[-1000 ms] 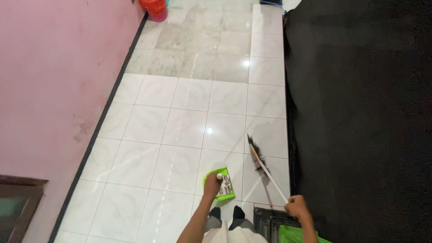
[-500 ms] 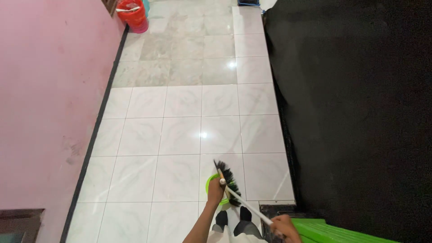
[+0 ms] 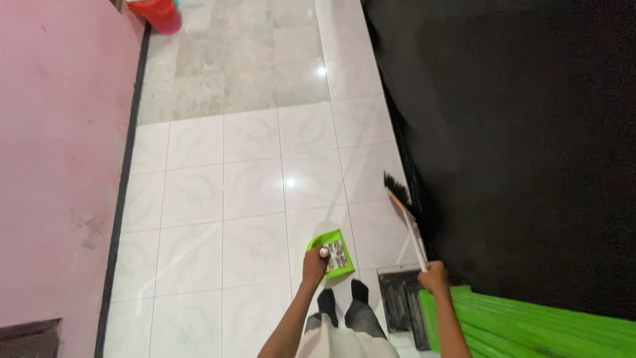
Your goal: The person sweeps a tiled floor using a broom, collecting debris into a green dustpan held in the other hand.
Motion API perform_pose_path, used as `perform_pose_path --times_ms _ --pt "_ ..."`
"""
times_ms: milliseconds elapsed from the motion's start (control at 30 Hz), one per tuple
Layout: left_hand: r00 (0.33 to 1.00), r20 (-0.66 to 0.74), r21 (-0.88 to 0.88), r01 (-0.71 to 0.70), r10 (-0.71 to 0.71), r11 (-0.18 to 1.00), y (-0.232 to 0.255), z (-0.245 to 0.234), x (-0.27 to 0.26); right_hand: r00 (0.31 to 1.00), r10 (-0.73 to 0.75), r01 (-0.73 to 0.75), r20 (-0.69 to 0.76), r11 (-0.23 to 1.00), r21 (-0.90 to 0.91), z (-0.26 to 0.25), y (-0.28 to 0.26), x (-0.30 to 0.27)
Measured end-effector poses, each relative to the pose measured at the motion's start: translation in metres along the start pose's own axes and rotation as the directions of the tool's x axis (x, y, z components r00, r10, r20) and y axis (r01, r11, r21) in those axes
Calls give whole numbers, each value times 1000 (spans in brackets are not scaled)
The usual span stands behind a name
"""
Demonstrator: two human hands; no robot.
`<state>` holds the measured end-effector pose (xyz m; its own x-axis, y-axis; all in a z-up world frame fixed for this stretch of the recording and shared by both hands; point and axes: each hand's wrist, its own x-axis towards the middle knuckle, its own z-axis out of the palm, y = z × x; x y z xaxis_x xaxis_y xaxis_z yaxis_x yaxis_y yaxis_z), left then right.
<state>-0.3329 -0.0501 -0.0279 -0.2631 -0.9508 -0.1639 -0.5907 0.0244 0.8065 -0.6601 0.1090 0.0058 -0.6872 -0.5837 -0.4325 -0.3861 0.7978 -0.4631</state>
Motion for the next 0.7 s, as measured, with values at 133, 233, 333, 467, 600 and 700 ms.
perform_pose_path --times_ms 133,233,333,467,600,700 --pt "1000 10 57 24 -25 998 10 1 3 997 24 -24 79 1000 1 29 20 1" --pt "1000 -9 81 14 -13 997 15 8 7 980 61 -62 187 998 -1 42 21 -28" --pt "989 -69 72 -127 132 989 12 18 8 974 121 -133 190 990 51 24 31 -63" --pt "998 -7 77 -64 65 995 11 22 10 908 347 -376 235 921 96 -25 57 -84" --pt "987 -76 48 -140 143 989 12 17 6 963 247 -264 105 945 194 -27 66 -103" --pt "993 -43 36 -109 110 993 14 16 4 975 217 -222 43 955 195 3 51 -105"
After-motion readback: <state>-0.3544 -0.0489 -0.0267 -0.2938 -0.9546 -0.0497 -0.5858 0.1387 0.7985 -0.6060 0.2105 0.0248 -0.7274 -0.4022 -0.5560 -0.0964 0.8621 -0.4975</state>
